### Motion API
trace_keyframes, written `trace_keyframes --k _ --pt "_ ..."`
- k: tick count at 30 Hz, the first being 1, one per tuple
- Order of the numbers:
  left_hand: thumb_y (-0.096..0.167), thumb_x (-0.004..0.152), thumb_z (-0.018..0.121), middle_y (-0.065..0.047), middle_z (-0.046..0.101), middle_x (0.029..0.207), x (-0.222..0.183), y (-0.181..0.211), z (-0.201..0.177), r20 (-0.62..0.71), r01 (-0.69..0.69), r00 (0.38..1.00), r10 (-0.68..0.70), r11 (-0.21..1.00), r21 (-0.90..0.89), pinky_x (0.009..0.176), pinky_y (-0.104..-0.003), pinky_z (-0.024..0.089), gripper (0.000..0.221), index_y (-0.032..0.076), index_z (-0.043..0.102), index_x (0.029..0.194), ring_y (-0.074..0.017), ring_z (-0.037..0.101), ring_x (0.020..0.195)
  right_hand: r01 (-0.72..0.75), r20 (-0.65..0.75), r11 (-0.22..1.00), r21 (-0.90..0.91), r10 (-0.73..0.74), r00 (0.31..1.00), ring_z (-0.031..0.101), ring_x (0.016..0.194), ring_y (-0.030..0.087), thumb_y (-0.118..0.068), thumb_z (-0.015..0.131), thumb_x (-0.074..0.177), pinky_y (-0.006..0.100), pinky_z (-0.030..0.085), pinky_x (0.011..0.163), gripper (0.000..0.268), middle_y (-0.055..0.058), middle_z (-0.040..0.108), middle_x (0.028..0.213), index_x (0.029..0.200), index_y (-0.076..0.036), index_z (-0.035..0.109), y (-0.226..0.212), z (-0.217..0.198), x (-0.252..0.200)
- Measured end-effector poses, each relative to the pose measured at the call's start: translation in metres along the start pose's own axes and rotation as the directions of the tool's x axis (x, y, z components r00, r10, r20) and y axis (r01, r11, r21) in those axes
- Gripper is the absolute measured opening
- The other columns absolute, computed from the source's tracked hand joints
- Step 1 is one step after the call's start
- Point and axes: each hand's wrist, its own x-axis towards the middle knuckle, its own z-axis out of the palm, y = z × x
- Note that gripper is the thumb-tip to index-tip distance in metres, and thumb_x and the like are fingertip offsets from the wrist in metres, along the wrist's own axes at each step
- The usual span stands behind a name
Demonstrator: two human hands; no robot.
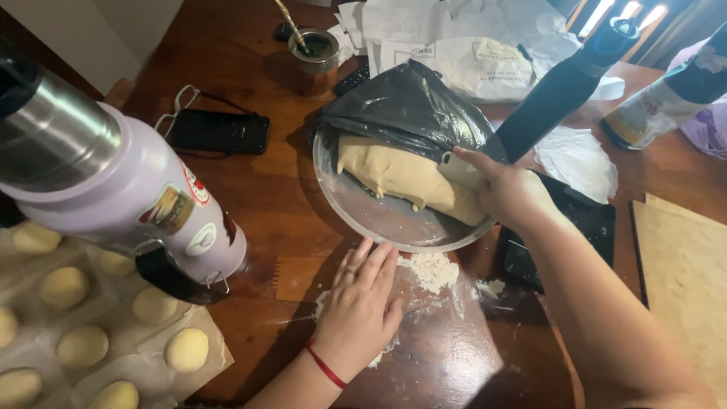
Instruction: Portioning dough by weight and rolling it into uniform balls for baking
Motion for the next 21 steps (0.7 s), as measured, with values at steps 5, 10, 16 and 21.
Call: trace_keyframes --k 5,10,16,21 --pt "0.020 0.097 0.068 -0.018 0.047 0.168 0.000 -0.002 0.005 -0.016 0.004 1.000 -0.004 1.000 -0.002 0.130 -0.060 0.030 0.067 -0.003 0.052 0.158 -0.0433 0.035 0.160 -0.131 0.163 0.987 0.089 0.115 0.980 0.059 0.054 0.030 -0.015 0.043 0.102 0.041 0.044 0.051 0.072 0.012 0.071 0.081 0.166 -0.047 0.045 -0.037 -0.033 -0.027" --pt "0.021 0.096 0.070 -0.018 0.051 0.166 0.001 -0.002 0.005 -0.039 0.006 0.999 -0.006 1.000 -0.005 0.130 -0.060 0.031 0.067 -0.002 0.054 0.157 -0.0430 0.039 0.158 0.073 0.108 0.990 0.124 -0.086 0.990 0.040 0.039 0.015 -0.011 0.056 0.104 0.032 0.033 0.039 0.067 0.000 0.044 0.050 0.167 -0.031 0.045 -0.049 -0.035 -0.047" --pt "0.017 0.095 0.070 -0.015 0.055 0.161 -0.002 -0.006 0.003 -0.086 -0.015 0.996 0.009 0.998 -0.062 0.130 -0.062 0.032 0.063 -0.001 0.058 0.155 -0.0399 0.044 0.154 -0.200 0.185 0.962 0.187 0.165 0.969 0.070 0.059 0.026 -0.020 0.047 0.113 0.036 0.056 0.052 0.060 0.018 0.079 0.092 0.167 -0.048 0.049 -0.082 -0.087 -0.070" --pt "0.014 0.093 0.070 -0.014 0.052 0.161 -0.003 -0.008 0.002 -0.108 -0.047 0.993 0.039 0.996 -0.074 0.132 -0.061 0.029 0.066 -0.002 0.056 0.155 -0.0386 0.047 0.153 0.028 -0.126 1.000 0.013 -0.026 0.992 0.072 0.084 0.053 -0.015 0.048 0.109 0.058 0.056 0.073 0.060 0.014 0.076 0.119 0.162 -0.042 0.054 -0.036 -0.063 -0.062"
